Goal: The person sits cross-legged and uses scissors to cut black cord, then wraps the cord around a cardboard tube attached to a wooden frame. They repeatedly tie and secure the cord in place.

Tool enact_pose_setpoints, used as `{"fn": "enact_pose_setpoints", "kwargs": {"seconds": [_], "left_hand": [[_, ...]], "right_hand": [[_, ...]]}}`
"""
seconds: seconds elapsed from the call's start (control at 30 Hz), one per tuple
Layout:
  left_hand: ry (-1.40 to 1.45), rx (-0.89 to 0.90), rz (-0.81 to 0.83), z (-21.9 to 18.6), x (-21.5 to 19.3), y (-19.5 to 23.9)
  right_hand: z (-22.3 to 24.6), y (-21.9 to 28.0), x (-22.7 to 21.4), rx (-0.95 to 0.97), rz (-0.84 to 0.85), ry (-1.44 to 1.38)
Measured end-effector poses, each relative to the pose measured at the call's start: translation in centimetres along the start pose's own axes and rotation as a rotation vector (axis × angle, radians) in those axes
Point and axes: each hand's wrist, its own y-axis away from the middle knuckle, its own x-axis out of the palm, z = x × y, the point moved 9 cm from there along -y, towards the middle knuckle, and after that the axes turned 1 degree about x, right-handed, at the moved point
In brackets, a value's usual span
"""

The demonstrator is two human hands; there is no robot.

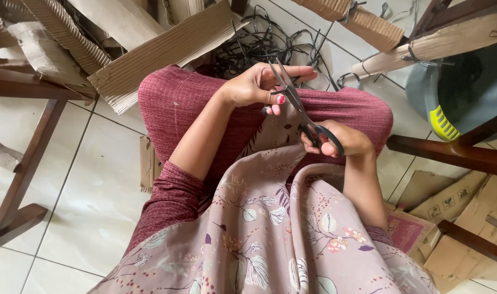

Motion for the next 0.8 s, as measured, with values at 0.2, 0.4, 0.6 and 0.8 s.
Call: {"fn": "enact_pose_setpoints", "kwargs": {"seconds": [0.2, 0.4, 0.6, 0.8], "left_hand": [[-0.005, -0.009, 0.02, 0.4, 0.0, -0.2], [-0.134, -0.014, 0.003, 0.8, -0.8, 0.0], [-0.802, 0.182, -0.163, -1.9, -3.1, 0.6], [-1.108, 0.11, -0.14, -0.4, -1.9, 0.2]], "right_hand": [[-0.6, 0.3, 0.4, 0.007, -0.006, -0.095], [-1.5, 1.1, 0.2, -0.047, -0.075, -0.216], [-0.8, 1.8, -2.5, 0.018, -0.369, 0.117], [6.6, 2.3, -3.7, -0.222, -1.063, 0.553]]}}
